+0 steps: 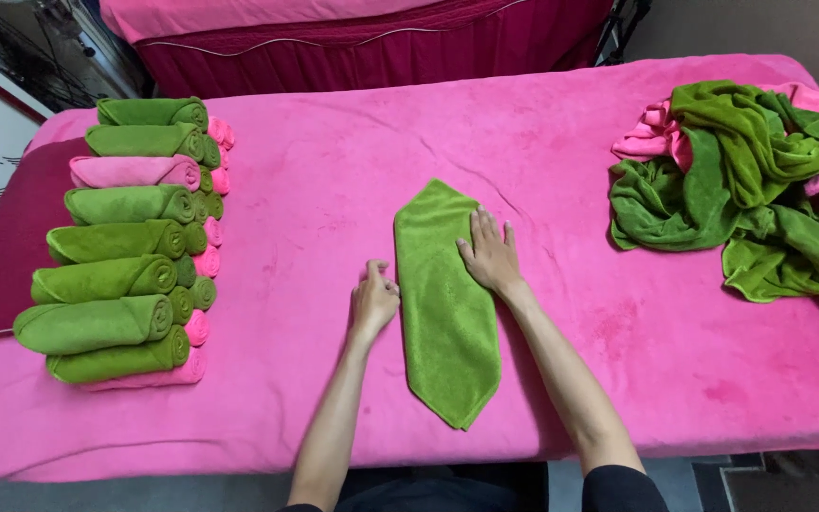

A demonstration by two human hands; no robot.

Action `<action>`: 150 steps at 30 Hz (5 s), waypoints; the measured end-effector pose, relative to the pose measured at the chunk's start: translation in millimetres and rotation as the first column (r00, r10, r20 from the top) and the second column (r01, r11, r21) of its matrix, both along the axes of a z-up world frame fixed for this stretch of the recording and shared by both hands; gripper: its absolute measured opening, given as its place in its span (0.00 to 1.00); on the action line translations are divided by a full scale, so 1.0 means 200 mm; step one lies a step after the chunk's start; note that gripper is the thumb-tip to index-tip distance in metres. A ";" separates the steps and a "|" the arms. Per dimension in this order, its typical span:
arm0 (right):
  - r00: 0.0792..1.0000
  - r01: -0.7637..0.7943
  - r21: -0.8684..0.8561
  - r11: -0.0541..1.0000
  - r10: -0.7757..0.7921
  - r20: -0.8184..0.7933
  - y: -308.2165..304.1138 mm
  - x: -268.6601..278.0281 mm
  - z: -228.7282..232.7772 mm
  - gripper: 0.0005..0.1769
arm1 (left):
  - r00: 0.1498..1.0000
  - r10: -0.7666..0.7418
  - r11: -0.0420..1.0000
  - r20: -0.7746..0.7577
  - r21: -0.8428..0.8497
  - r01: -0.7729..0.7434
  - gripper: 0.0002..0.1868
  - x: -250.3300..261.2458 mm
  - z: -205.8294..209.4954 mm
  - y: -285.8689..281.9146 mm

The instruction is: Folding a green towel into a decorative roll on a pink spa bed.

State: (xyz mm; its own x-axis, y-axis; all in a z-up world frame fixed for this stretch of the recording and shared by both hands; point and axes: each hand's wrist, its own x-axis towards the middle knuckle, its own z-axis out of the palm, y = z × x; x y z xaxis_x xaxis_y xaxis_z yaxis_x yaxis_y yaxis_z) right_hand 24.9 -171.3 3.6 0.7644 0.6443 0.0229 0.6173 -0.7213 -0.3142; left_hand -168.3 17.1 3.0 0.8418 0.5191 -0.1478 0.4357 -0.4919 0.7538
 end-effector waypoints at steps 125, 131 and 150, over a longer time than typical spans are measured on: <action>0.940 -0.289 -0.234 0.928 0.321 0.114 0.38 0.18 0.03 0.41 | 0.956 -0.074 0.904 0.284 0.423 -0.056 0.23 -0.15 -0.21 -0.23; 0.983 -0.168 0.369 0.914 0.130 0.126 -0.11 -0.22 -0.09 0.22 | 0.924 -0.020 0.906 0.383 0.398 -0.146 0.22 -0.23 -0.26 -0.26; 0.801 0.515 0.543 0.664 -0.146 -0.580 -0.63 -0.96 -0.12 0.22 | 0.993 -0.088 0.994 0.073 0.066 0.083 0.17 -0.63 -0.03 -0.46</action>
